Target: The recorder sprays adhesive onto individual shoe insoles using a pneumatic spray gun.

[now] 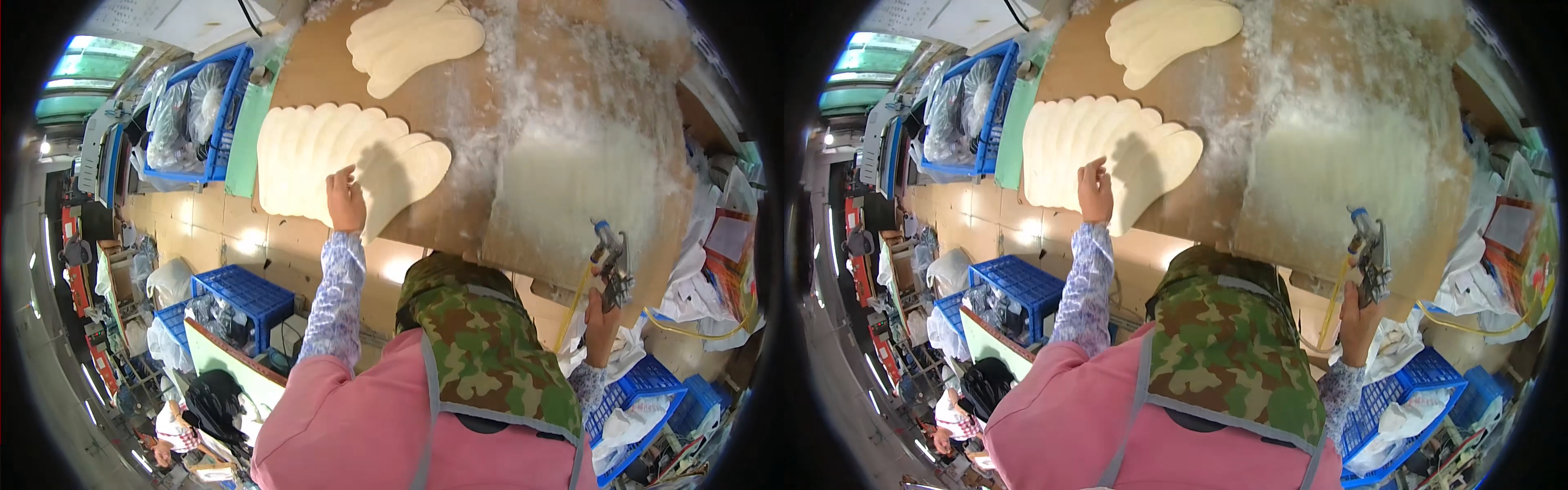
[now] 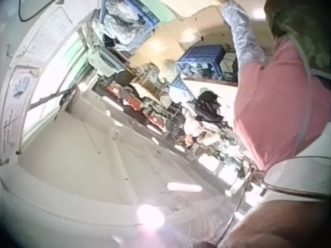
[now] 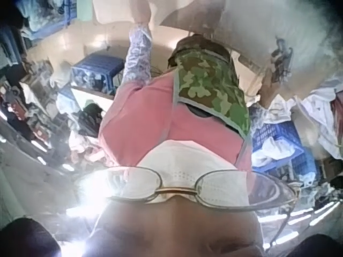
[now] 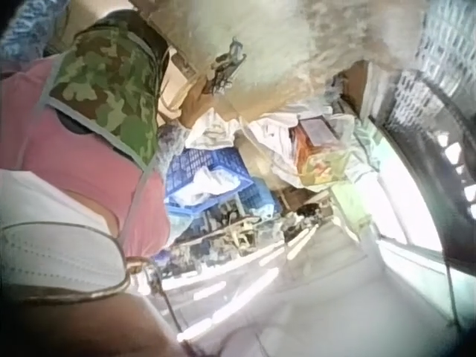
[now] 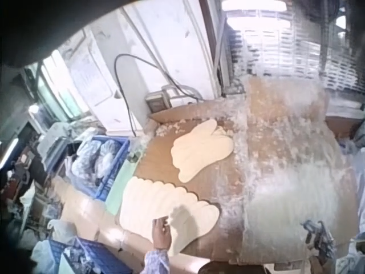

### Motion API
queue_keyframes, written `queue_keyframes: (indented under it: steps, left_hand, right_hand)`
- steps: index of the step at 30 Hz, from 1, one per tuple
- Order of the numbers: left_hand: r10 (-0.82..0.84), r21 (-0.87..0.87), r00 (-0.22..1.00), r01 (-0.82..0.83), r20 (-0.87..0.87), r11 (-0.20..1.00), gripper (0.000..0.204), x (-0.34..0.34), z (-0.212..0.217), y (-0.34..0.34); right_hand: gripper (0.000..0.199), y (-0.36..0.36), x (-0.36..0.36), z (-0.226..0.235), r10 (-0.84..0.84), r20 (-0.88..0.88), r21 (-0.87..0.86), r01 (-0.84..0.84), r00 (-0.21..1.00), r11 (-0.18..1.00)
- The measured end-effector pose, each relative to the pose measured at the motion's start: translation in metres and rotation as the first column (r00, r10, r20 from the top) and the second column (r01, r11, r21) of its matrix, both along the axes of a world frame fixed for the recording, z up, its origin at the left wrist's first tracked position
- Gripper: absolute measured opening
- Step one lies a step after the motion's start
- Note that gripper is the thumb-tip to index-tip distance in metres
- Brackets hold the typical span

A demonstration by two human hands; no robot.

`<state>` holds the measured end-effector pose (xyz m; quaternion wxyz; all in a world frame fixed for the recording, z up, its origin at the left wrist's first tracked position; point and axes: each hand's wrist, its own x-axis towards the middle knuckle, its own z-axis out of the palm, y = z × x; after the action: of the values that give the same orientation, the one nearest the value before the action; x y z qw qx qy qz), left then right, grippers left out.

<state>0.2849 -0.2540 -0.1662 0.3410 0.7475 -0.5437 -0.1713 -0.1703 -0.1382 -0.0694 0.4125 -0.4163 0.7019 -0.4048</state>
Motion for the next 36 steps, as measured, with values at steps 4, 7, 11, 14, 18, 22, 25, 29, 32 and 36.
queue_keyframes:
  steps: [4, 7, 11, 14, 18, 22, 25, 29, 32, 36]
  left_hand:
    - [-0.075, -0.224, 0.988, 0.105, 0.136, 0.969, 0.035, 0.010, -0.024, -0.134]
    - [0.079, -0.145, 0.958, -0.040, 0.276, 0.989, 0.039, -0.008, -0.041, -0.217]
    - [0.124, 0.098, 0.790, -0.227, 0.601, 0.969, 0.039, -0.022, -0.069, -0.273]
    - [0.037, 0.100, 0.716, -0.149, 0.697, 0.984, 0.038, 0.023, -0.080, -0.306]
    - [-0.207, 0.175, 0.615, 0.113, 0.761, 0.978, 0.041, 0.031, -0.082, -0.313]
    - [-0.205, 0.041, 0.883, 0.207, 0.422, 0.978, 0.031, 0.033, -0.033, -0.301]
    - [-0.451, -0.329, 0.885, 0.393, -0.118, 0.859, 0.029, -0.032, 0.023, -0.264]
    - [-0.554, -0.364, 0.661, 0.418, -0.507, 0.832, 0.035, -0.174, 0.153, -0.145]
    - [-0.568, -0.334, 0.483, 0.488, -0.666, 0.806, 0.038, -0.228, 0.147, -0.110]
    - [-0.569, -0.098, 0.600, 0.636, -0.562, 0.766, 0.041, -0.261, 0.057, -0.076]
  right_hand:
    - [0.034, 0.003, 0.010, 0.003, -0.023, -0.018, 0.034, 0.023, 1.000, 0.999]
    - [0.032, 0.011, 0.014, 0.003, -0.040, -0.106, -0.021, 0.038, 0.994, 0.999]
    - [0.025, 0.018, 0.030, 0.026, -0.121, -0.227, 0.121, 0.151, 0.966, 0.981]
    - [0.024, 0.034, 0.020, 0.013, -0.200, -0.229, 0.080, 0.223, 0.953, 0.972]
    - [0.019, 0.030, 0.014, 0.018, -0.222, -0.284, 0.007, 0.234, 0.933, 0.972]
    - [0.015, 0.041, -0.003, 0.017, -0.202, -0.299, -0.007, 0.209, 0.933, 0.978]
    - [0.014, 0.046, -0.009, 0.011, -0.277, -0.310, -0.053, 0.275, 0.910, 0.960]
    - [0.013, 0.065, -0.032, 0.008, -0.318, -0.280, -0.120, 0.296, 0.906, 0.948]
    - [0.014, 0.069, -0.035, 0.013, -0.323, -0.206, -0.075, 0.315, 0.924, 0.946]
    - [0.017, 0.067, -0.037, 0.013, -0.274, -0.139, -0.054, 0.269, 0.952, 0.962]
